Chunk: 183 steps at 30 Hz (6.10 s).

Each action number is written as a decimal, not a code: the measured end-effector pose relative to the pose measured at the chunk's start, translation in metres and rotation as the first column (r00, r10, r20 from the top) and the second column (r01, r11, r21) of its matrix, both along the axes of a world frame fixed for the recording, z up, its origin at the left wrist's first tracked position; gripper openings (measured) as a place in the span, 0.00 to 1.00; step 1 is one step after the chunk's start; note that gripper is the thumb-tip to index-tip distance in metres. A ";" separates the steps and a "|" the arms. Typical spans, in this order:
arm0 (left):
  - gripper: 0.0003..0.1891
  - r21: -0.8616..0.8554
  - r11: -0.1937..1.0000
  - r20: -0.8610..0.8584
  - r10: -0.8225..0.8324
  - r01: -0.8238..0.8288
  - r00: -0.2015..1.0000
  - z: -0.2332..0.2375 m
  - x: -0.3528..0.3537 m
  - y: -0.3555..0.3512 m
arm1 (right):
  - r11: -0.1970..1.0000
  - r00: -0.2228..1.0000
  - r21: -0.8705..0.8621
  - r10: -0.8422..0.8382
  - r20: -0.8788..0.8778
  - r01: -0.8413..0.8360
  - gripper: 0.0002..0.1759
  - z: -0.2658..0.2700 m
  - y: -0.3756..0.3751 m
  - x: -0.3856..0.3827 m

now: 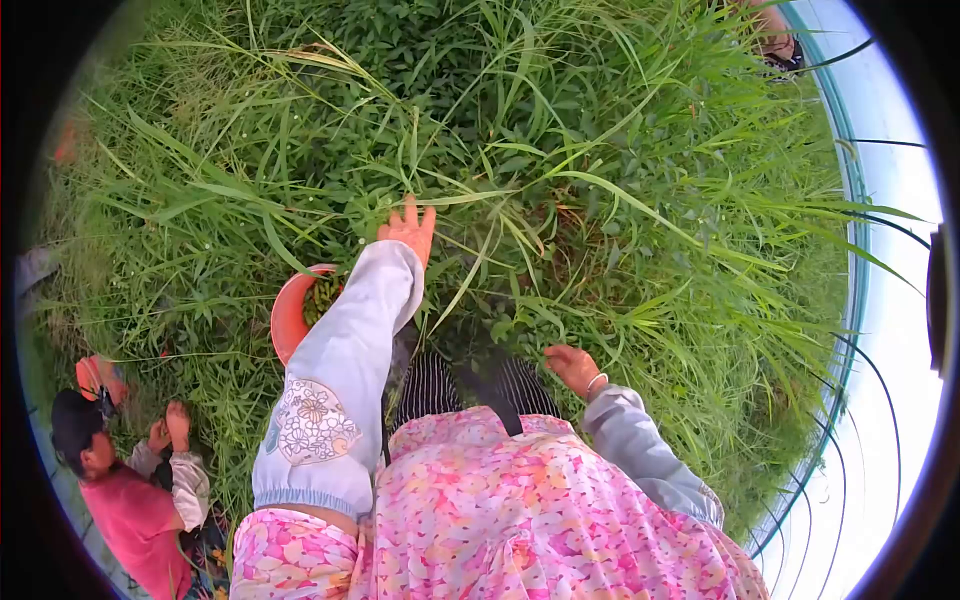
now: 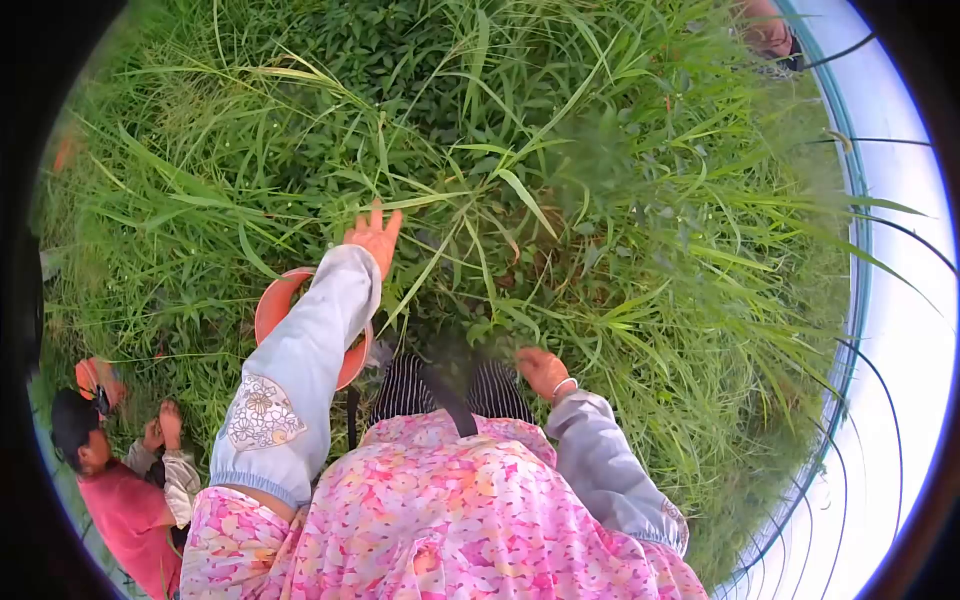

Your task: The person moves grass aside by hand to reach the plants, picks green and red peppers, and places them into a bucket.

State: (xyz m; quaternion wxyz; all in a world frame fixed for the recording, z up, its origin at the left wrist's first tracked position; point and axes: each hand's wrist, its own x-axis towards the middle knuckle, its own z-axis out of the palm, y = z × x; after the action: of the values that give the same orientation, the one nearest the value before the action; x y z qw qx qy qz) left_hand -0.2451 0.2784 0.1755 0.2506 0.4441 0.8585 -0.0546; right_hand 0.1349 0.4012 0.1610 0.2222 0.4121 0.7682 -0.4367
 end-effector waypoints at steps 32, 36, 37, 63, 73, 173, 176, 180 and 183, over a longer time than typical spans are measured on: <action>0.20 -0.125 0.900 0.208 0.436 -0.418 0.876 -0.041 0.039 -0.153 | 0.799 0.750 0.011 -0.558 -0.355 0.601 0.13 0.066 0.075 -0.042; 0.18 -0.166 0.909 0.261 0.414 -0.382 0.872 -0.030 0.051 -0.157 | 0.861 0.848 -0.100 -0.508 -0.149 0.498 0.12 0.044 0.059 -0.054; 0.18 -0.164 0.921 0.270 0.387 -0.354 0.881 -0.030 0.053 -0.154 | 0.964 0.964 0.118 -0.219 -0.151 0.237 0.12 0.019 0.060 -0.049; 0.17 0.381 0.816 0.281 0.345 -0.434 0.896 -0.004 -0.038 0.170 | 0.638 0.755 0.440 0.379 0.535 -0.632 0.49 0.009 0.378 -0.288; 0.13 0.135 0.971 0.428 0.124 -0.199 0.895 -0.025 0.004 0.104 | 0.900 0.580 -0.044 0.316 0.751 -0.434 0.32 -0.041 0.311 -0.087; 0.15 0.521 0.775 0.742 -0.204 -0.358 0.638 -0.179 0.104 0.264 | 0.893 0.882 0.138 0.380 0.278 -0.428 0.17 -0.210 0.290 -0.257; 0.15 0.235 0.654 0.912 0.107 -0.719 0.396 -0.188 0.072 0.260 | 0.958 0.944 0.063 0.264 0.199 -0.281 0.17 -0.194 0.293 -0.255; 0.10 -0.118 0.554 0.801 0.544 -0.824 0.251 -0.210 0.024 0.261 | 0.962 0.964 0.069 0.262 0.045 -0.265 0.14 -0.186 0.282 -0.235; 0.11 -0.130 0.461 0.725 0.648 -0.878 0.232 -0.269 0.022 0.244 | 0.969 0.969 0.065 0.243 -0.035 -0.240 0.12 -0.185 0.280 -0.226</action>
State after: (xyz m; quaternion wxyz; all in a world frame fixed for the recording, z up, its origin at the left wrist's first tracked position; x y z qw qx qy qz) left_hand -0.2231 0.5223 -0.0935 0.4702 -0.0249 0.7962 0.3799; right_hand -0.0911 0.6809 -0.0244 0.2448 0.3124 0.8300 -0.3919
